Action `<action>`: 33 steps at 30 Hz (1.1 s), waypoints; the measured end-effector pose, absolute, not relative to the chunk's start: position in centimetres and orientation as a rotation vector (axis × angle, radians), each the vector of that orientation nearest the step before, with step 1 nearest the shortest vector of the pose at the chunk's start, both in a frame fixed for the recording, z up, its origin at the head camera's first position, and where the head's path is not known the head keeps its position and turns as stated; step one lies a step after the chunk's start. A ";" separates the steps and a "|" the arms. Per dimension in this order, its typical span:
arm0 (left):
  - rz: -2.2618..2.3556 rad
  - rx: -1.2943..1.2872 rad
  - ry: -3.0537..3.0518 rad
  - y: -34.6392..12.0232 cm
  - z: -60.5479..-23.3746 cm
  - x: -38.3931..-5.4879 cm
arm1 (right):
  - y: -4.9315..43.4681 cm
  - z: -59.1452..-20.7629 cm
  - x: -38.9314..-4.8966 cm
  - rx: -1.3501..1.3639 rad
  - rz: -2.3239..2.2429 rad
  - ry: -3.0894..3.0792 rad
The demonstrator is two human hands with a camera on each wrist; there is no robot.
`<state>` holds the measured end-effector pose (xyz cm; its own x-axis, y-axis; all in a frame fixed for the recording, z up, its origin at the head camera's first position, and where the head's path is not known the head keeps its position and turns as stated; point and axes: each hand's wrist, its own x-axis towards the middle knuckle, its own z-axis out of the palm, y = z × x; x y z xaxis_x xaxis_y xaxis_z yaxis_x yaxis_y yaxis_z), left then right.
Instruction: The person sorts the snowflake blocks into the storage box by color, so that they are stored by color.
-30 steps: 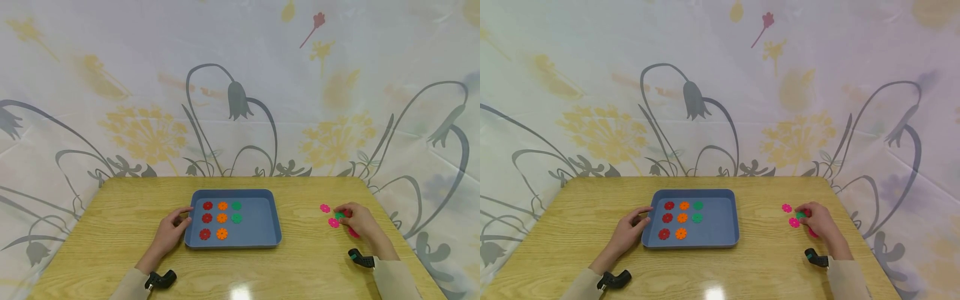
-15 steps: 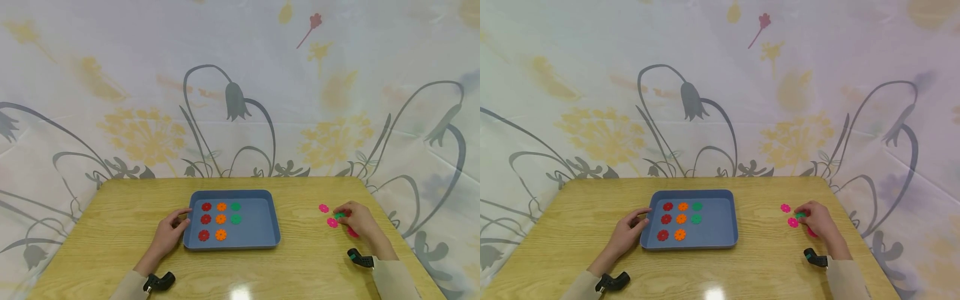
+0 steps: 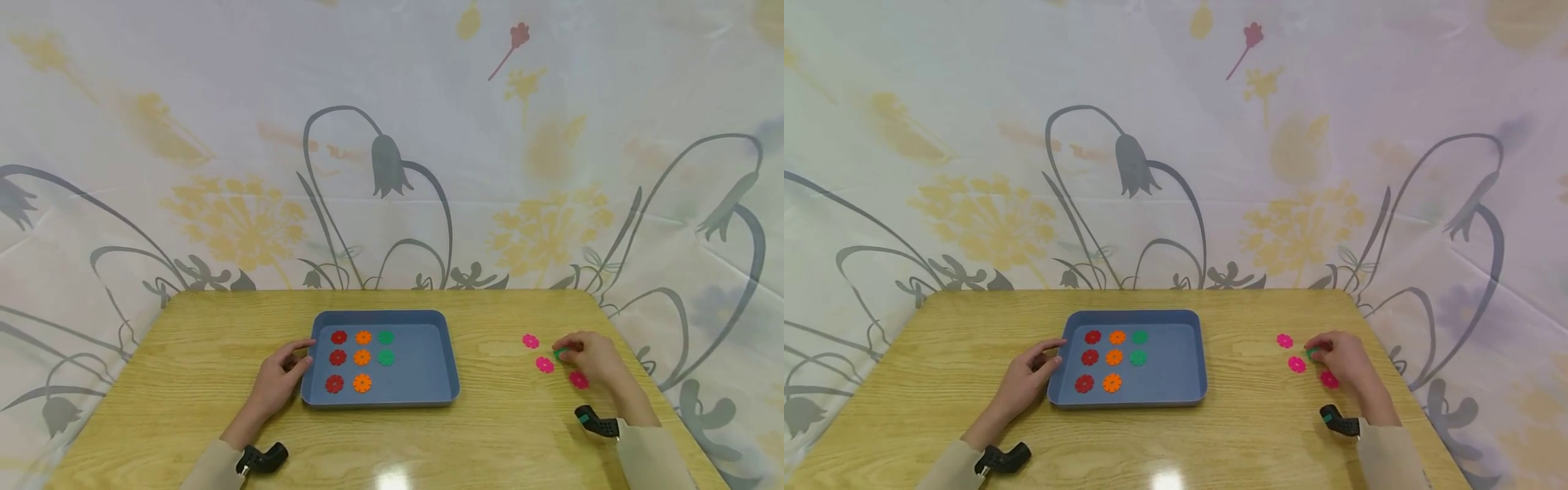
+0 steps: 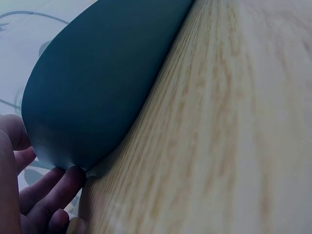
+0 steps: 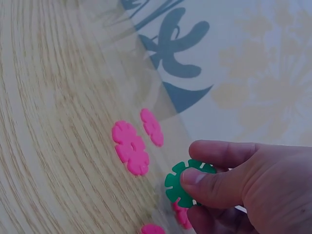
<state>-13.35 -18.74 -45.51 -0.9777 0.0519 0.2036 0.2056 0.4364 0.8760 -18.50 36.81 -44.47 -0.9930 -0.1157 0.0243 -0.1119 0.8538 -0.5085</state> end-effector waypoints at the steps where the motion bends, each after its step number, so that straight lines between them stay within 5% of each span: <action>1: -1.574 -0.232 -2.536 -18.7 -45.5 -13.4 | 36.8 -44.4 -18.5 -0.187 -0.829 3.020; 33: -1.582 -0.227 -2.527 -18.7 -45.4 -13.3 | 27.7 -42.8 -19.6 -0.533 -1.247 2.945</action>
<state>-13.34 -18.65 -45.40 -0.9771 0.0478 0.2072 0.2073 0.4317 0.8779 -19.64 27.70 -42.84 -0.9411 -0.2593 0.2172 -0.3364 0.6511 -0.6803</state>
